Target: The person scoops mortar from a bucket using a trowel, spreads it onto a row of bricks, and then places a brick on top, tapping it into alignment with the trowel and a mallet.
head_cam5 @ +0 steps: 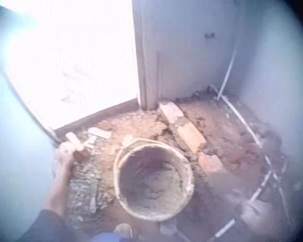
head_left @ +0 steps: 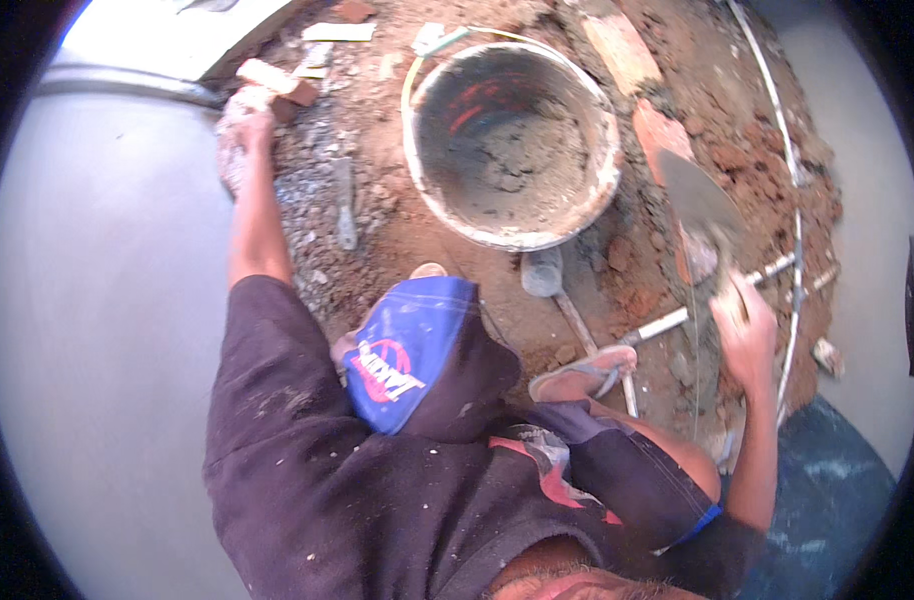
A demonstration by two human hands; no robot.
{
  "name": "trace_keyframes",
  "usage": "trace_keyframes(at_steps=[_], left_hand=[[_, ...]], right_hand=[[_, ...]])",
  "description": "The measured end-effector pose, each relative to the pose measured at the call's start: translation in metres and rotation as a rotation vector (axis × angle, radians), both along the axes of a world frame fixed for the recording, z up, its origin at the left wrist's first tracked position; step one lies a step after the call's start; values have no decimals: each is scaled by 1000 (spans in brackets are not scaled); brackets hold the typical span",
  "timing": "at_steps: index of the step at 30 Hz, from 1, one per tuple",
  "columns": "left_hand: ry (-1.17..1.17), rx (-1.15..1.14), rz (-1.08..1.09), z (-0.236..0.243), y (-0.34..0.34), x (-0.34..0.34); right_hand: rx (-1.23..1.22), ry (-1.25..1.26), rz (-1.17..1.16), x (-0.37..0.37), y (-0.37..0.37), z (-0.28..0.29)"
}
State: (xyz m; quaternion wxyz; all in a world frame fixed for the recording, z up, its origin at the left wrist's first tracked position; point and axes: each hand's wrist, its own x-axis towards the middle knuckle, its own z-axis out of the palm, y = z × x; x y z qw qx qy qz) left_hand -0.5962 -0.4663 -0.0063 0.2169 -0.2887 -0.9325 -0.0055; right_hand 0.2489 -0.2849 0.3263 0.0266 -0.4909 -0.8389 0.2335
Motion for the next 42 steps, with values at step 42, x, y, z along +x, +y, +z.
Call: trace_keyframes(at_steps=[42], left_hand=[[-330, -114, -336, 52, 61, 43]], right_hand=[[-492, -337, 866, -191, 8, -83]])
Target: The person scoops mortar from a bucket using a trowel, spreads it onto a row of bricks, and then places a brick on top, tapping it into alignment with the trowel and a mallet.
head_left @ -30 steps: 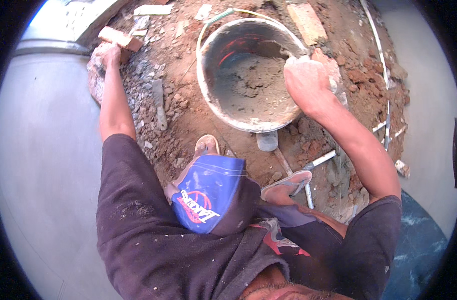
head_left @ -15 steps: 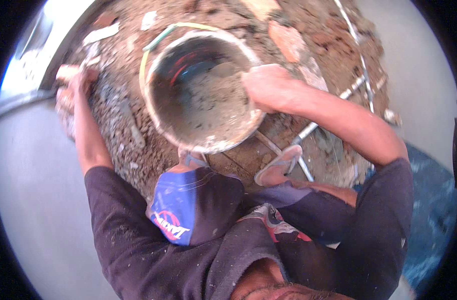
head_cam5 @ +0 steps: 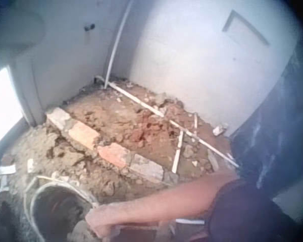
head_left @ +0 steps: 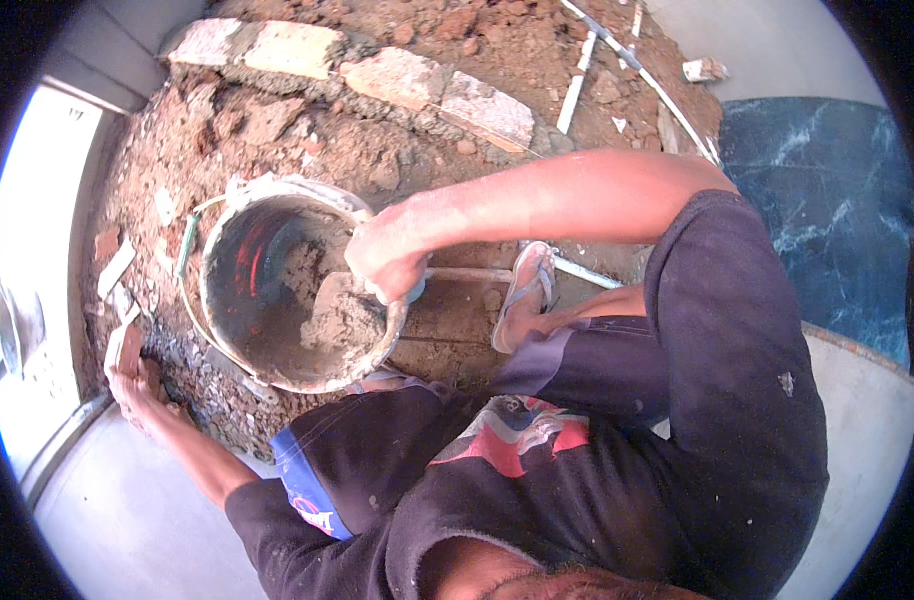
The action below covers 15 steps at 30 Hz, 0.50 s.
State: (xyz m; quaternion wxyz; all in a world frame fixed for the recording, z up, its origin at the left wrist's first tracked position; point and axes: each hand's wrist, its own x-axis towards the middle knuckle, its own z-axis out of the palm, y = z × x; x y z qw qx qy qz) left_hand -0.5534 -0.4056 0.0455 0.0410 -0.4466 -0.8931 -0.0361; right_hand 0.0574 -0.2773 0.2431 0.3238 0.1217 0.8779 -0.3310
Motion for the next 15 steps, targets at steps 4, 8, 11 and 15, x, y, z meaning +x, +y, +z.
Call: trace_keyframes(at_steps=[4, 8, 11, 15], left_hand=[[123, -29, -254, 32, -9, 13], [-780, 619, -99, 57, -13, -1], [-1492, 951, 77, 89, 15, 47], [-1549, 992, 293, 222, 46, 200]], right_hand=[[-509, -140, -485, 37, 6, 27], [-689, 17, -613, 89, 0, 37], [-627, 31, -850, 152, -8, 77], [-459, 163, -1289, 262, -44, 103]])
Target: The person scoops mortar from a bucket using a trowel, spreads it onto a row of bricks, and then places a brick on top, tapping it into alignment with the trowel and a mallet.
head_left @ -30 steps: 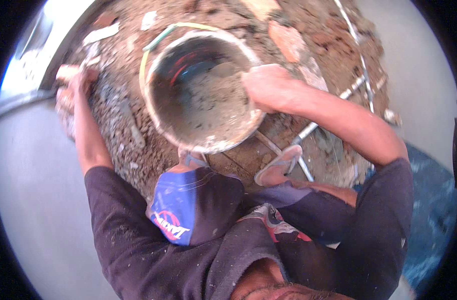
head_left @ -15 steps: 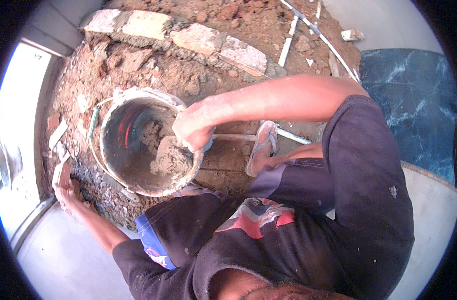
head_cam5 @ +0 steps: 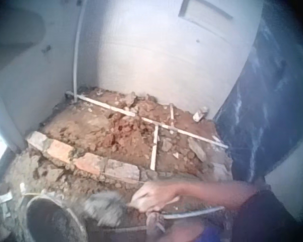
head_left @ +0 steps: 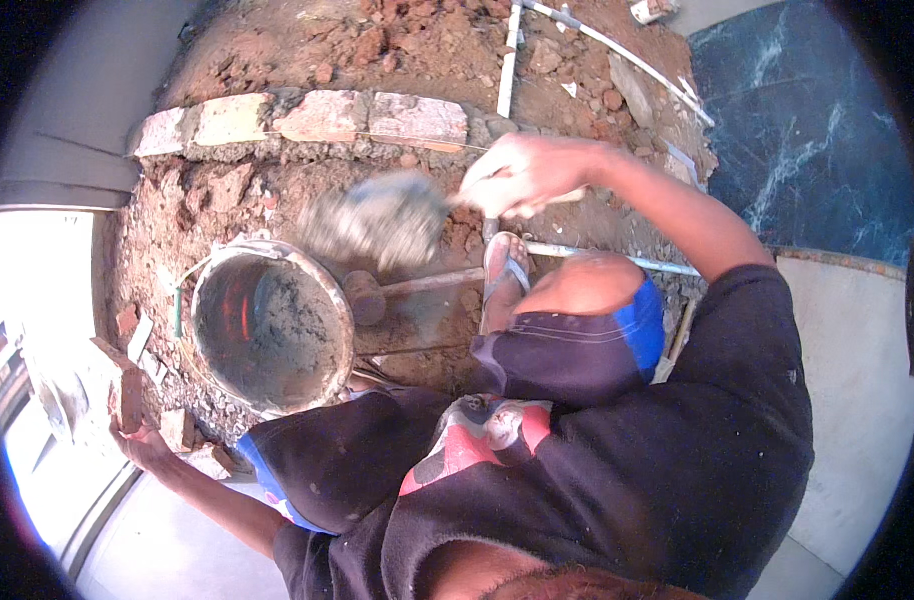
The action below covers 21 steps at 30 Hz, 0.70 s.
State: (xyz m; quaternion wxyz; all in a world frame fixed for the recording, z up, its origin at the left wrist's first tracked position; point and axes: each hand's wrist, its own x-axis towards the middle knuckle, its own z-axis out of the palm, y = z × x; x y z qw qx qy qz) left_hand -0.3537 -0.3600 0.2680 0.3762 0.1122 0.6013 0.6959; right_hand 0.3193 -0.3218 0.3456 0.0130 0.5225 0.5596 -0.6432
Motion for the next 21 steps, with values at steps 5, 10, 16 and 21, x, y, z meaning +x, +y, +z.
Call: trace_keyframes(at_steps=[5, 10, 16, 21], left_hand=[[-97, 95, -251, 42, 22, 30], [422, 80, -381, 51, 40, 69], [344, 131, -680, 85, 76, 149], [250, 42, -892, 89, 103, 227]], right_hand=[[242, 17, -475, 143, -58, 7], [635, -352, -641, 248, -107, -8], [1155, -911, -610, 298, -154, -153], [922, -1054, -716, 286, -157, -199]])
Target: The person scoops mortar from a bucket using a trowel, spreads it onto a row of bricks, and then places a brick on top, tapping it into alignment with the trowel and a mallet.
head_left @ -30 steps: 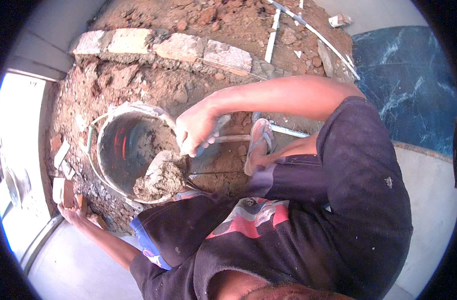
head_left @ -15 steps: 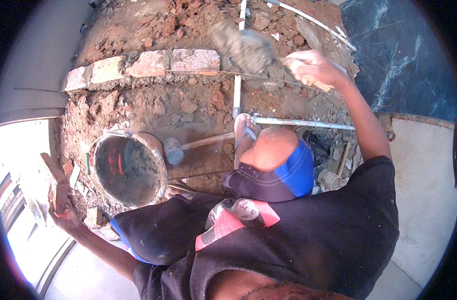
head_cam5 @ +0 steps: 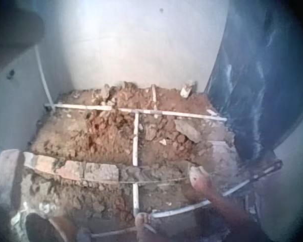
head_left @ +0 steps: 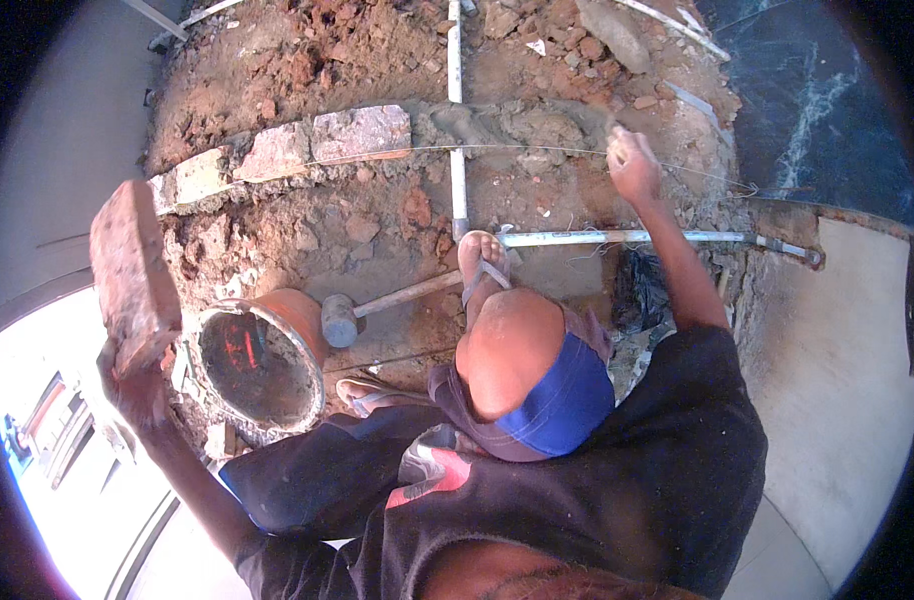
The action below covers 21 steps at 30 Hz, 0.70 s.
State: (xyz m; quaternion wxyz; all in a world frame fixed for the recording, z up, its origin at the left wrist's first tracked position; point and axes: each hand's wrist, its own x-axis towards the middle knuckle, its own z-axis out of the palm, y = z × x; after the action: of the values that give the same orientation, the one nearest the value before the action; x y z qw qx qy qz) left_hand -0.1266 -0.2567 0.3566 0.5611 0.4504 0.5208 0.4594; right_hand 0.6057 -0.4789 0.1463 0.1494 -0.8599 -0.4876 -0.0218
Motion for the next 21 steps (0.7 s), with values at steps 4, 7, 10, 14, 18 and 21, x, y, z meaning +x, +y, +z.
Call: trace_keyframes(at_steps=[4, 7, 10, 14, 18, 21], left_hand=[[517, 83, -260, -15, 17, 65], [77, -174, -259, -7, 2, 171], [71, -275, -402, -31, 3, 226], [82, -222, -673, -70, 8, 282], [153, -149, -927, -104, 16, 334], [177, -117, -1148, -132, 23, 373]], right_hand=[[168, 365, 57, -19, -7, -24], [-116, 683, 128, -73, -21, -15], [-229, 780, 262, -107, -53, -60], [-418, 675, 353, -126, -72, -76], [-81, 365, 336, -123, 9, 38], [55, 168, 692, -117, 67, 71]])
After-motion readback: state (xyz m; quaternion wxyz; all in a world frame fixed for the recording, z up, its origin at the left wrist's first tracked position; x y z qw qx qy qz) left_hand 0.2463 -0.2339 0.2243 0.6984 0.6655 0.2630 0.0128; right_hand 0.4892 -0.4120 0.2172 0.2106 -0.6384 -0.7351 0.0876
